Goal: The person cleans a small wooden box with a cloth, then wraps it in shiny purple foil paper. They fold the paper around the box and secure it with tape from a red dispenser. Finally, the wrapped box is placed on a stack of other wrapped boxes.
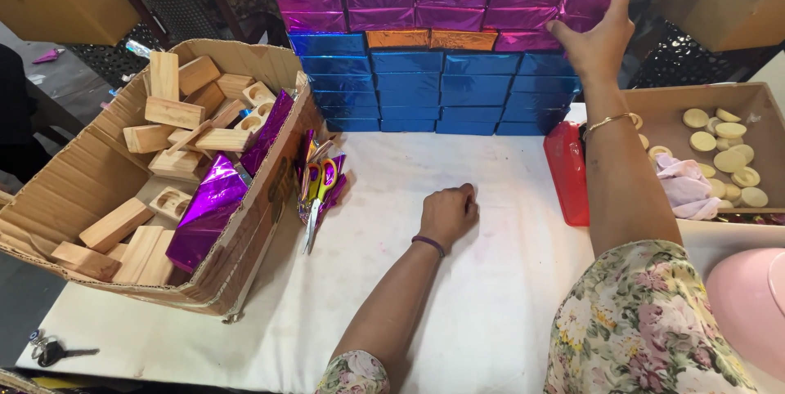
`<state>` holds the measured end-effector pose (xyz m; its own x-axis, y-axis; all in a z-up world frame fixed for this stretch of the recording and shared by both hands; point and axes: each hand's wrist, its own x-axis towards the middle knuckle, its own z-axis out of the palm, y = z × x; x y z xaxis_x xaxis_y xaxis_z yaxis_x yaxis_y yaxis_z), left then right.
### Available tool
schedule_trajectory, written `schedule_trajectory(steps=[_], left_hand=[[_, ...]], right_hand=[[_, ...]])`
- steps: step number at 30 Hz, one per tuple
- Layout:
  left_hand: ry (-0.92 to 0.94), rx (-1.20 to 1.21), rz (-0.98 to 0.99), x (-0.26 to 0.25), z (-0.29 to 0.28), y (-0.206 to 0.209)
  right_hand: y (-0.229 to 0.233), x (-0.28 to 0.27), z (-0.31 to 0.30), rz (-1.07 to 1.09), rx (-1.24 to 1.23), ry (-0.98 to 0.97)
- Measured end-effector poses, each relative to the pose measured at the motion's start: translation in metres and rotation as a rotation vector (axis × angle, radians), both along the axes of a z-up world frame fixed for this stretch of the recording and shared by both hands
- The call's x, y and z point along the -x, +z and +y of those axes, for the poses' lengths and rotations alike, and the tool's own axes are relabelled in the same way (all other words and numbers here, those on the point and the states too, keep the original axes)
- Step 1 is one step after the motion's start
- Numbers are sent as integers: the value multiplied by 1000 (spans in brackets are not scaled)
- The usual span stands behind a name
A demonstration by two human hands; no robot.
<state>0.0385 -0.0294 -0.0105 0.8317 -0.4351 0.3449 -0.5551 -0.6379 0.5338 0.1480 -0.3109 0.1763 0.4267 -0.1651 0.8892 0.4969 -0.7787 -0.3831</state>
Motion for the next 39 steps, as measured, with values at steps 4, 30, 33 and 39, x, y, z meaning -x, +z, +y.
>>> schedule_trajectory(steps=[4,30,33,39], left_hand=[[1,44,-10,1,1,1],[56,415,204,9,15,-1],[27,151,25,35,16,-1],[-7,-167,-217,63,27,-27]], right_hand=[[-3,-3,-5,7,-3,-4],[-189,260,86,970,571,11],[-185,262,82,993,499,29],[-193,253,50,744,167,125]])
